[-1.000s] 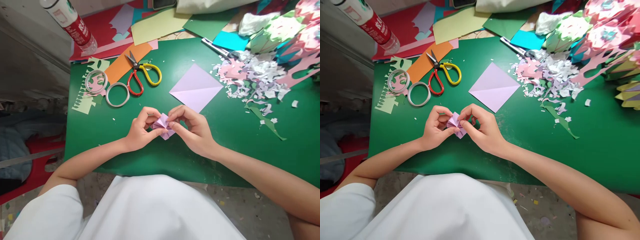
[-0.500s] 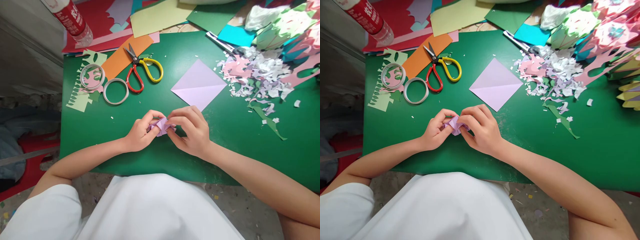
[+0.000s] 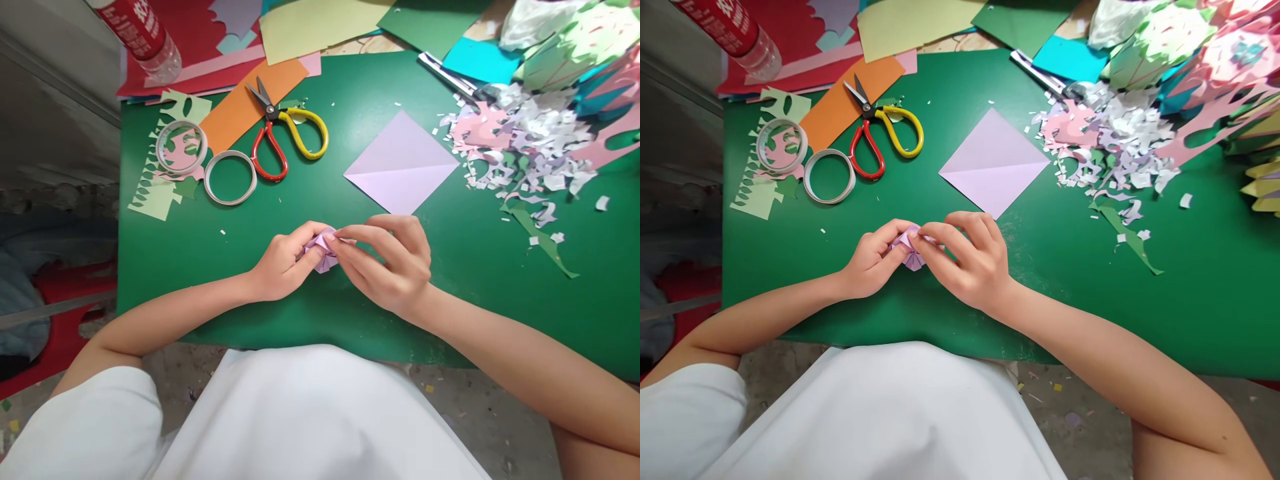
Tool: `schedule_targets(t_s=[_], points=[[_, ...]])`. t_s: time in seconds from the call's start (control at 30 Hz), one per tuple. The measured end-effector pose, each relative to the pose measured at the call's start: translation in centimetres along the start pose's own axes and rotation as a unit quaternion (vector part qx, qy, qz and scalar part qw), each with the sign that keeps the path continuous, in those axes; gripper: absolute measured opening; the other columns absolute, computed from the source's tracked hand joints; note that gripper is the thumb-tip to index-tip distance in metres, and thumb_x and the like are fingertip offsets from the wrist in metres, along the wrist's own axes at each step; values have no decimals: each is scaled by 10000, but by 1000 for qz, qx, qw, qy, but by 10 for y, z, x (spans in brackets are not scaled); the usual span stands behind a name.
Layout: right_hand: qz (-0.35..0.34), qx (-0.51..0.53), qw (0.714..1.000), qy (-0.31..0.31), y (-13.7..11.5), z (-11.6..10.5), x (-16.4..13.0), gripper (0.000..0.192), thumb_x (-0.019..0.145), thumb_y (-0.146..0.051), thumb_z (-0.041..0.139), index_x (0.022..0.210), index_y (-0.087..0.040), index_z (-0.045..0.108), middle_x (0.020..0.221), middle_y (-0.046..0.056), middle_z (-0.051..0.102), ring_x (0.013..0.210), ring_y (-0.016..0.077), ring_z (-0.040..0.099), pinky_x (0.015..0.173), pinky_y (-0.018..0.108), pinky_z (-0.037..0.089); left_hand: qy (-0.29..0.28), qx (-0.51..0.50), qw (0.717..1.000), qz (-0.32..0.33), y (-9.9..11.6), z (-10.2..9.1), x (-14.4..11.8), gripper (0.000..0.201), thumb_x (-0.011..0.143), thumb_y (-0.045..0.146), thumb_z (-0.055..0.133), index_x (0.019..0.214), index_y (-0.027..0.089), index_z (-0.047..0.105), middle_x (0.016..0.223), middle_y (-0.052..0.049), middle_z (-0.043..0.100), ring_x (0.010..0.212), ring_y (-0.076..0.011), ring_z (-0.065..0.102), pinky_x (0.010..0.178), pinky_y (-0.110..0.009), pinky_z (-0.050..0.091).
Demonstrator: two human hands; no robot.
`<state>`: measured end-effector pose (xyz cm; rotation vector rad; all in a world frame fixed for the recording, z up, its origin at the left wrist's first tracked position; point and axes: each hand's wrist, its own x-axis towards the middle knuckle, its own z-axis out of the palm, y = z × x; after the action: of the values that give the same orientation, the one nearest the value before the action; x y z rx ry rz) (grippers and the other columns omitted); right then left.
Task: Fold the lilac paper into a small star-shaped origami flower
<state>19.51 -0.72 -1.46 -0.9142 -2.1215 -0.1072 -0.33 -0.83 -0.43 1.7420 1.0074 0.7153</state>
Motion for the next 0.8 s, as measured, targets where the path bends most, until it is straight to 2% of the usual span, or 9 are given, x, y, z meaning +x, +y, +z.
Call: schedule_targets(t_s=[0.1,0.23,0.33,0.6,0.8], points=[[13,-11,1000,-6,0,0,2,204,866,-176,667,1000,-330,664,865,4,732,783,205,637,614,361,488,-4,21,1000,12,1,0,0,218,1002,327,438,1107,175,555,718,29,648,545,-66,546,528,-166,418],[23,38,999,0,-1,-1,4,195,868,-158,653,991,-310,653,854,26,708,787,211,616,632,371,510,-10,40,999,29,2,1,1,208,1001,333,450,1096,177,550,732,32,668,557,-64,569,526,-160,415],[72,84,993,-29,-4,-3,6,156,900,-157,614,971,-291,653,876,40,691,795,201,610,665,373,519,-14,53,998,28,2,1,1,213,999,360,459,1072,184,553,729,32,673,555,-66,574,523,-159,414],[213,214,949,-86,-10,-8,13,130,890,-109,589,845,-230,573,806,16,651,710,138,614,602,281,495,-16,30,999,23,1,2,0,136,970,323,540,949,189,554,670,55,691,543,-61,608,550,-144,435],[245,244,933,-103,-10,-9,14,113,896,-128,574,877,-234,607,797,5,671,658,117,605,563,262,483,-18,46,999,18,1,1,1,200,973,381,532,907,193,540,673,47,691,549,-71,615,557,-158,443]])
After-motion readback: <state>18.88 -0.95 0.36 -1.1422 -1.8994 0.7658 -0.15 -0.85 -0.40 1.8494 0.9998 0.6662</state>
